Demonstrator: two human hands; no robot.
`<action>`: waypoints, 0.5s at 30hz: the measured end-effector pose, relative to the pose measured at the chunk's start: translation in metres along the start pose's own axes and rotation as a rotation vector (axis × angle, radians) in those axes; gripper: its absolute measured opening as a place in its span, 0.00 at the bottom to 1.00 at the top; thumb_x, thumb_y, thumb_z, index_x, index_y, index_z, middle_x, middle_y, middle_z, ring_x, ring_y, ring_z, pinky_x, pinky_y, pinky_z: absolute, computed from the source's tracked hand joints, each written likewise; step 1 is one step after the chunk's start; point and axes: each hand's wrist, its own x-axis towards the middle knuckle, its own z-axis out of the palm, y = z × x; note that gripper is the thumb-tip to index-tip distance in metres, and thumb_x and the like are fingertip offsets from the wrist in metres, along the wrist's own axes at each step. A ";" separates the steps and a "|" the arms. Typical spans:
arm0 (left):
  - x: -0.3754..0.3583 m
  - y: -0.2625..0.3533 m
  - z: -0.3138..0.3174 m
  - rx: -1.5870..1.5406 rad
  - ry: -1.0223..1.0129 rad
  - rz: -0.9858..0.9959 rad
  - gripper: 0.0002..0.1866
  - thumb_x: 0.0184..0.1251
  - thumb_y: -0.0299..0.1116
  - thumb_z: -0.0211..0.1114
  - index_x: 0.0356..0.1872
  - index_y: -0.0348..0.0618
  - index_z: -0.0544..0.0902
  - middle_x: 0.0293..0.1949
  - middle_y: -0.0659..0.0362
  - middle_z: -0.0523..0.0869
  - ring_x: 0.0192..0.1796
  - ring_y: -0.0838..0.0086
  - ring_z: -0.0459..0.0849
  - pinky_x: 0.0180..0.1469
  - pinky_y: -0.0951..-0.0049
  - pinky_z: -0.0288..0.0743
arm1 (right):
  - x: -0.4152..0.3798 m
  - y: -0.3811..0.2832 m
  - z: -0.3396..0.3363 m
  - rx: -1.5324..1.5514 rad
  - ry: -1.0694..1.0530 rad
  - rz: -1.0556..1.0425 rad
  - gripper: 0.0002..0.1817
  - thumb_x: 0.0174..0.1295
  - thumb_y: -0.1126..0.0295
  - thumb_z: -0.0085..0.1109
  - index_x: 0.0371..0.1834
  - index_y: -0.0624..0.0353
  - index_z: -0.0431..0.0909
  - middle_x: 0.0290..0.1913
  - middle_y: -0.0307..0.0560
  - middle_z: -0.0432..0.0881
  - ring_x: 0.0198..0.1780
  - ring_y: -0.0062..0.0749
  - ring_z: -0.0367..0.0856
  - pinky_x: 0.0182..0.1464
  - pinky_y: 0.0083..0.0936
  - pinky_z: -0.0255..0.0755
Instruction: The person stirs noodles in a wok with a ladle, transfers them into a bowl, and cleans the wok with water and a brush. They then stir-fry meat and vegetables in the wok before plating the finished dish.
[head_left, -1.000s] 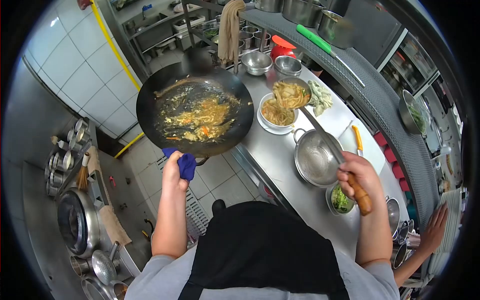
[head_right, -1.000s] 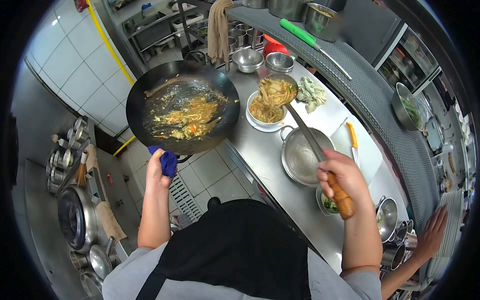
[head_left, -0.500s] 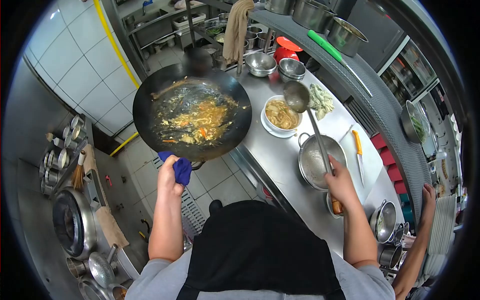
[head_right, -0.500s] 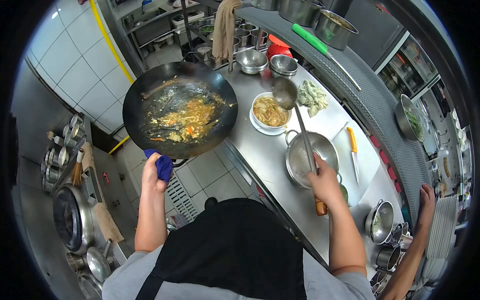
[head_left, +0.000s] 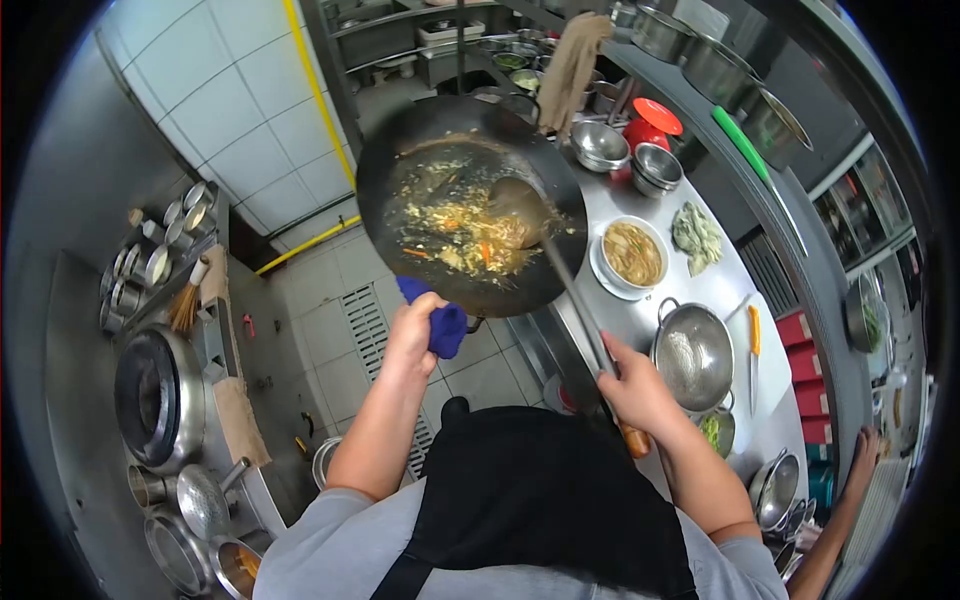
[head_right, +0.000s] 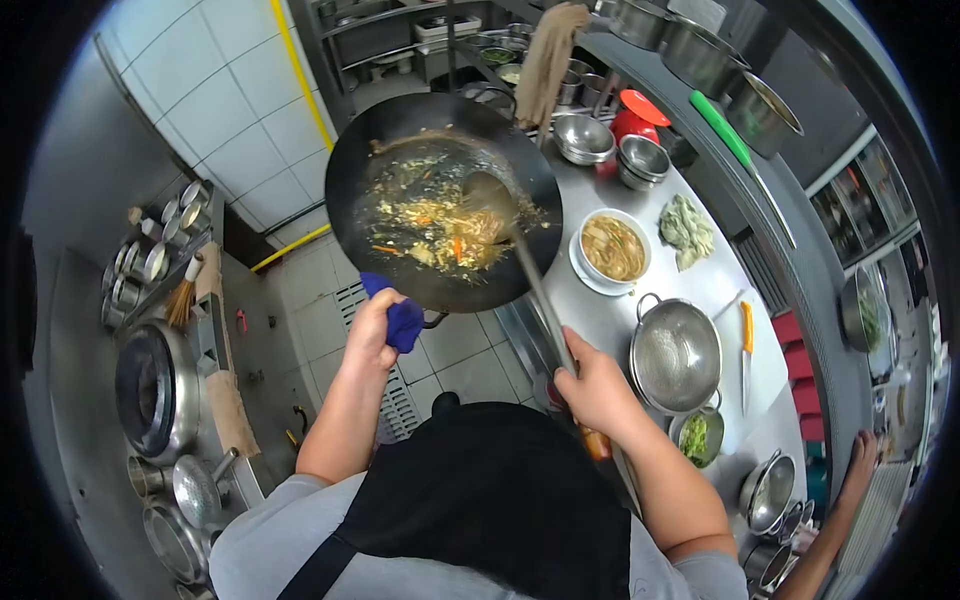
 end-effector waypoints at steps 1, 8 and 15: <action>0.001 -0.001 -0.001 0.024 -0.045 0.029 0.03 0.54 0.28 0.58 0.25 0.40 0.74 0.20 0.61 0.76 0.18 0.75 0.75 0.18 0.77 0.68 | 0.005 -0.055 -0.032 0.329 -0.291 0.486 0.32 0.57 0.72 0.54 0.67 0.65 0.63 0.23 0.45 0.76 0.23 0.28 0.76 0.28 0.27 0.72; -0.002 0.002 -0.025 0.026 -0.134 -0.017 0.03 0.52 0.26 0.58 0.27 0.38 0.76 0.21 0.60 0.78 0.18 0.74 0.76 0.17 0.76 0.70 | 0.059 -0.023 -0.003 -0.228 0.046 0.040 0.31 0.56 0.71 0.55 0.65 0.65 0.65 0.40 0.72 0.80 0.43 0.61 0.81 0.49 0.41 0.73; 0.000 -0.002 -0.043 0.027 -0.138 0.049 0.06 0.53 0.27 0.58 0.32 0.36 0.76 0.25 0.57 0.79 0.24 0.71 0.80 0.25 0.72 0.75 | 0.022 -0.070 -0.026 -0.214 -0.303 0.148 0.31 0.56 0.71 0.57 0.67 0.60 0.66 0.35 0.70 0.80 0.39 0.51 0.84 0.46 0.35 0.74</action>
